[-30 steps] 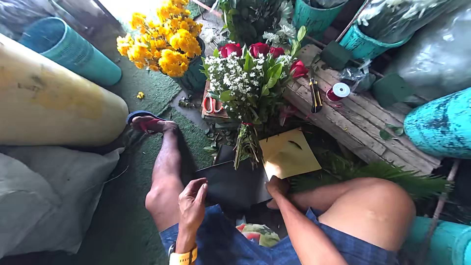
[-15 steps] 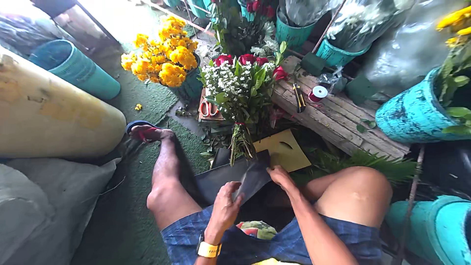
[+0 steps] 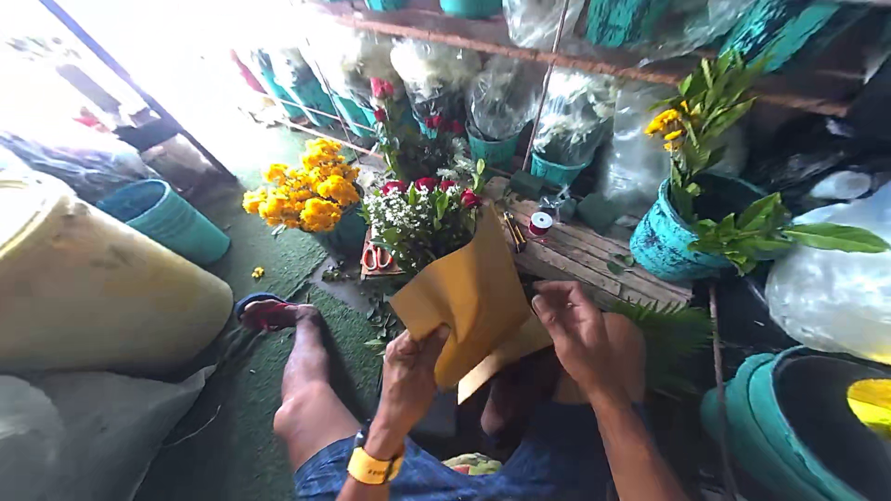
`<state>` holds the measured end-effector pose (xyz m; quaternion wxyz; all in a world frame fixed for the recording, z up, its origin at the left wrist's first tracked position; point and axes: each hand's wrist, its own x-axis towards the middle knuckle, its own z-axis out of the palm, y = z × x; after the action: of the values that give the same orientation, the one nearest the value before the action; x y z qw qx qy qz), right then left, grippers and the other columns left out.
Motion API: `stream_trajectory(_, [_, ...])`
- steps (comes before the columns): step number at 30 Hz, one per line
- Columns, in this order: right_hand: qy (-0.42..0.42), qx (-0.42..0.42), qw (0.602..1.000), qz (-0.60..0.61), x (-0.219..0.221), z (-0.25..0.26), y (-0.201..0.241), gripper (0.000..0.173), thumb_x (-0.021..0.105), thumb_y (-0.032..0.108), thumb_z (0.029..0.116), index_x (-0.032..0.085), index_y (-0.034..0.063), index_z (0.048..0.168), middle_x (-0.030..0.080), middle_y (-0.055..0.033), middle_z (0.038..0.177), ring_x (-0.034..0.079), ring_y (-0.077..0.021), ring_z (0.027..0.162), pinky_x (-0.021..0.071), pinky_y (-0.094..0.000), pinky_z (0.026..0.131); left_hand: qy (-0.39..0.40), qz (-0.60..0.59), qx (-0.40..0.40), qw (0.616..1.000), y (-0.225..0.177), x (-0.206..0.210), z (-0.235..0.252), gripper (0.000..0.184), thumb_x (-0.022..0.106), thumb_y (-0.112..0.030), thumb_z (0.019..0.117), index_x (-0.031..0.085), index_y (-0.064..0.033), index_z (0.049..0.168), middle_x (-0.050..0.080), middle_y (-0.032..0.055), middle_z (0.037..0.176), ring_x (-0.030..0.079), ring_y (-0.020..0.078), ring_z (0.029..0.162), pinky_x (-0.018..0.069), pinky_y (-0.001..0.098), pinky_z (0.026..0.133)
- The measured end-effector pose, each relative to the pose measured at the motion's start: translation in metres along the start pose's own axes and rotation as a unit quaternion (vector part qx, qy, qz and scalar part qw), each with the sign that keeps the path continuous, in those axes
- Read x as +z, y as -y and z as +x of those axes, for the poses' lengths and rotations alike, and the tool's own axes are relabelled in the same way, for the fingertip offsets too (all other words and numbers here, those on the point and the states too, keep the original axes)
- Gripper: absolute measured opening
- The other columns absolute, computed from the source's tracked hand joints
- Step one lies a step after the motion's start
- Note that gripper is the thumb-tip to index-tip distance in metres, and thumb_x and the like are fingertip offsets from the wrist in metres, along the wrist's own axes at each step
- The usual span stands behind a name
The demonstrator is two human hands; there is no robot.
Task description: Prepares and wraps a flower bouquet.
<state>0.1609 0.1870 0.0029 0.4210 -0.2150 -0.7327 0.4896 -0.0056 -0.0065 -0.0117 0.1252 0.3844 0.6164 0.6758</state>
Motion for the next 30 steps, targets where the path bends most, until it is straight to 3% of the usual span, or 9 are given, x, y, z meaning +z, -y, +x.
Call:
stream_trajectory(3, [0.093,-0.178,0.966,-0.163,-0.013,0.025,0.046,0.075,0.078,0.053,0.0859,0.053,0.0138,0.145,0.049,-0.0088,0.153,0.045,-0.0269,0.143,0.0422,-0.0528,0.115,0.158,0.058,0.044,0.985,-0.035,-0.018,0.017,0.013,0.065,-0.017,0.1010,0.075,-0.0084,0.104,0.076,-0.0004,0.097,0.072,0.0079,0.092,0.0615,0.0313,0.087])
stream_trajectory(7, [0.260,-0.257,0.885,-0.287,-0.028,0.084,0.117,0.092,0.068,0.072,0.0812,0.049,0.0179,0.153,0.048,-0.0062,0.156,0.042,-0.0291,0.144,0.0364,-0.0584,0.116,0.277,0.142,0.071,0.948,-0.088,-0.008,0.042,0.019,0.061,-0.024,0.1032,0.075,-0.0108,0.107,0.074,-0.0038,0.100,0.069,0.0011,0.095,0.0586,0.0270,0.088])
stream_trajectory(10, [0.180,-0.162,0.929,-0.281,-0.056,0.079,0.143,0.050,0.056,0.055,0.1003,0.067,0.0142,0.128,0.067,-0.0025,0.119,0.067,-0.0163,0.102,0.0580,-0.0440,0.087,0.159,0.208,0.086,0.961,-0.106,0.001,0.042,0.019,0.060,-0.028,0.1033,0.074,-0.0153,0.106,0.074,-0.0056,0.093,0.069,0.0025,0.089,0.0599,0.0300,0.083])
stream_trajectory(13, [0.170,0.038,0.979,-0.102,-0.074,0.040,0.144,0.073,0.032,0.072,0.1006,0.068,0.0119,0.119,0.075,-0.0067,0.100,0.075,-0.0227,0.084,0.0658,-0.0433,0.074,0.094,0.325,0.111,0.935,-0.115,0.046,0.013,0.023,0.057,-0.028,0.1030,0.073,-0.0118,0.106,0.073,0.0029,0.091,0.071,0.0175,0.084,0.0608,0.0446,0.075])
stream_trajectory(15, [0.247,0.131,0.960,-0.027,-0.088,0.030,0.132,0.079,0.041,0.079,0.0938,0.065,0.0142,0.131,0.074,-0.0082,0.108,0.074,-0.0237,0.092,0.0638,-0.0427,0.080,0.120,0.378,0.181,0.900,-0.112,0.097,-0.020,0.018,0.057,-0.021,0.0995,0.071,-0.0104,0.102,0.071,0.0070,0.091,0.071,0.0238,0.082,0.0594,0.0443,0.066])
stream_trajectory(19, [0.271,0.219,0.929,-0.129,-0.136,0.031,0.102,0.034,0.077,0.026,0.0903,0.071,0.0062,0.117,0.076,-0.0093,0.095,0.074,-0.0193,0.082,0.0637,-0.0379,0.076,0.238,0.353,0.302,0.853,-0.097,0.174,-0.071,0.017,0.057,-0.022,0.0971,0.070,-0.0129,0.103,0.069,0.0063,0.091,0.069,0.0252,0.084,0.0557,0.0417,0.065])
stream_trajectory(22, [0.244,0.247,0.905,-0.244,-0.186,0.012,0.073,0.025,0.077,0.018,0.0906,0.072,0.0050,0.112,0.075,-0.0095,0.094,0.073,-0.0201,0.084,0.0622,-0.0434,0.080,0.368,0.253,0.171,0.878,-0.080,0.160,-0.070,0.050,0.061,-0.061,0.0947,0.070,-0.0188,0.121,0.070,0.0024,0.115,0.064,0.0224,0.112,0.0521,0.0482,0.094])
stream_trajectory(24, [0.205,0.248,0.915,-0.245,-0.226,-0.007,0.059,0.029,0.076,0.017,0.0895,0.071,0.0061,0.116,0.075,-0.0075,0.098,0.073,-0.0171,0.087,0.0624,-0.0404,0.083,0.297,0.234,0.037,0.925,-0.038,0.116,-0.054,0.055,0.066,-0.057,0.0927,0.068,-0.0172,0.130,0.067,0.0052,0.130,0.060,0.0234,0.126,0.0482,0.0519,0.107])
stream_trajectory(30, [0.112,0.284,0.943,-0.134,-0.302,-0.042,0.026,0.029,0.072,0.012,0.0863,0.070,0.0063,0.114,0.076,-0.0026,0.094,0.073,-0.0083,0.081,0.0626,-0.0263,0.076,0.042,0.039,-0.486,0.872,0.132,-0.004,-0.070,0.067,0.064,-0.052,0.0971,0.052,-0.0065,0.145,0.060,0.0214,0.135,0.059,0.0366,0.121,0.0491,0.0596,0.098])
